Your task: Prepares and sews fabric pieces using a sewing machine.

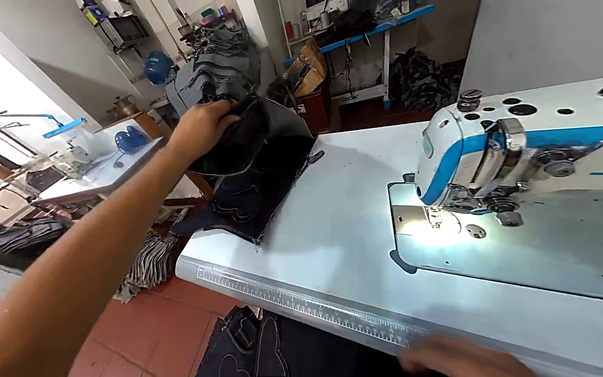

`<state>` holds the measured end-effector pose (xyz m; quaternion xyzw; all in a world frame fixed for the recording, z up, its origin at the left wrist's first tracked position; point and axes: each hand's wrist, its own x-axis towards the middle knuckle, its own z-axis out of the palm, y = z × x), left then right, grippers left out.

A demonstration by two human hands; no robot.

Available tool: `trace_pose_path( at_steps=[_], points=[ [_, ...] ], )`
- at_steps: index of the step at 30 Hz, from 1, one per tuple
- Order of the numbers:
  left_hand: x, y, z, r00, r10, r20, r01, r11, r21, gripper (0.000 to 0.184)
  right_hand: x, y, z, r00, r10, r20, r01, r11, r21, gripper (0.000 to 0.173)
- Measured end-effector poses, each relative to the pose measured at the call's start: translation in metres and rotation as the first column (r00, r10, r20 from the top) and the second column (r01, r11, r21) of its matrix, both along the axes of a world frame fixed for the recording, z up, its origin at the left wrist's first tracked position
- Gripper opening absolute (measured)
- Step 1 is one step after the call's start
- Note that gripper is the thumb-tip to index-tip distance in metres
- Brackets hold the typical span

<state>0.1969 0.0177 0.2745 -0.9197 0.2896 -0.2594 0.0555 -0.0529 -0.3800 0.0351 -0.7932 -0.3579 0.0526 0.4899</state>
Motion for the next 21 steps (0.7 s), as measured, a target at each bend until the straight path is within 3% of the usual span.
trace_pose_path(
  at_steps=[1,3,6,7,8,10,12,13,15,16,18,20,21],
  points=[
    [-0.004,-0.014,0.01,0.996,-0.084,0.008,0.084,0.995,0.045,0.031,0.015,0.013,0.014,0.996,-0.077,0.038,0.075,0.996,0.058,0.039],
    [-0.018,-0.039,0.027,0.987,-0.16,-0.011,0.16,0.985,0.068,0.03,0.058,0.039,0.026,0.955,-0.292,0.051,0.287,0.954,0.09,0.064],
    [-0.044,-0.066,0.026,0.967,-0.159,-0.201,0.167,0.986,0.023,0.027,0.134,0.061,0.042,0.933,-0.289,-0.214,0.307,0.95,0.056,0.107],
    [-0.049,-0.072,0.016,0.951,-0.155,-0.268,0.164,0.986,0.013,0.026,0.147,0.068,0.039,0.936,-0.243,-0.255,0.287,0.946,0.153,0.106],
    [-0.052,-0.075,0.002,0.934,-0.147,-0.324,0.156,0.988,0.002,0.026,0.15,0.073,0.035,0.94,-0.183,-0.286,0.266,0.921,0.284,0.093],
    [-0.054,-0.079,-0.029,0.908,-0.135,-0.396,0.134,0.991,-0.032,0.026,0.135,0.072,0.031,0.929,0.01,-0.37,0.187,0.849,0.494,0.05],
    [-0.057,-0.079,-0.058,0.903,-0.169,-0.395,0.154,0.986,-0.07,0.028,0.109,0.055,0.024,0.825,0.264,-0.5,0.158,0.742,0.652,0.028],
    [-0.061,-0.08,-0.073,0.902,-0.197,-0.383,0.176,0.98,-0.089,0.029,0.096,0.042,0.02,0.738,0.353,-0.575,0.192,0.707,0.68,0.023],
    [-0.077,-0.091,-0.103,0.894,-0.239,-0.378,0.19,0.968,-0.164,0.027,0.075,0.017,0.01,0.604,0.361,-0.71,0.317,0.709,0.63,0.04],
    [-0.087,-0.101,-0.117,0.886,-0.248,-0.392,0.174,0.961,-0.215,0.025,0.067,0.011,0.004,0.602,0.276,-0.749,0.367,0.738,0.567,0.047],
    [-0.107,-0.122,-0.153,0.88,-0.255,-0.4,0.143,0.947,-0.288,0.02,0.051,0.011,-0.006,0.708,-0.054,-0.704,0.442,0.811,0.382,0.055],
    [-0.121,-0.138,-0.196,0.885,-0.256,-0.39,0.144,0.945,-0.293,0.018,0.041,0.017,-0.011,0.749,-0.551,-0.368,0.605,0.795,0.041,0.072],
    [-0.126,-0.141,-0.216,0.894,-0.243,-0.376,0.148,0.953,-0.264,0.019,0.035,0.02,-0.007,0.685,-0.721,-0.109,0.708,0.693,-0.136,0.078]
  ],
)
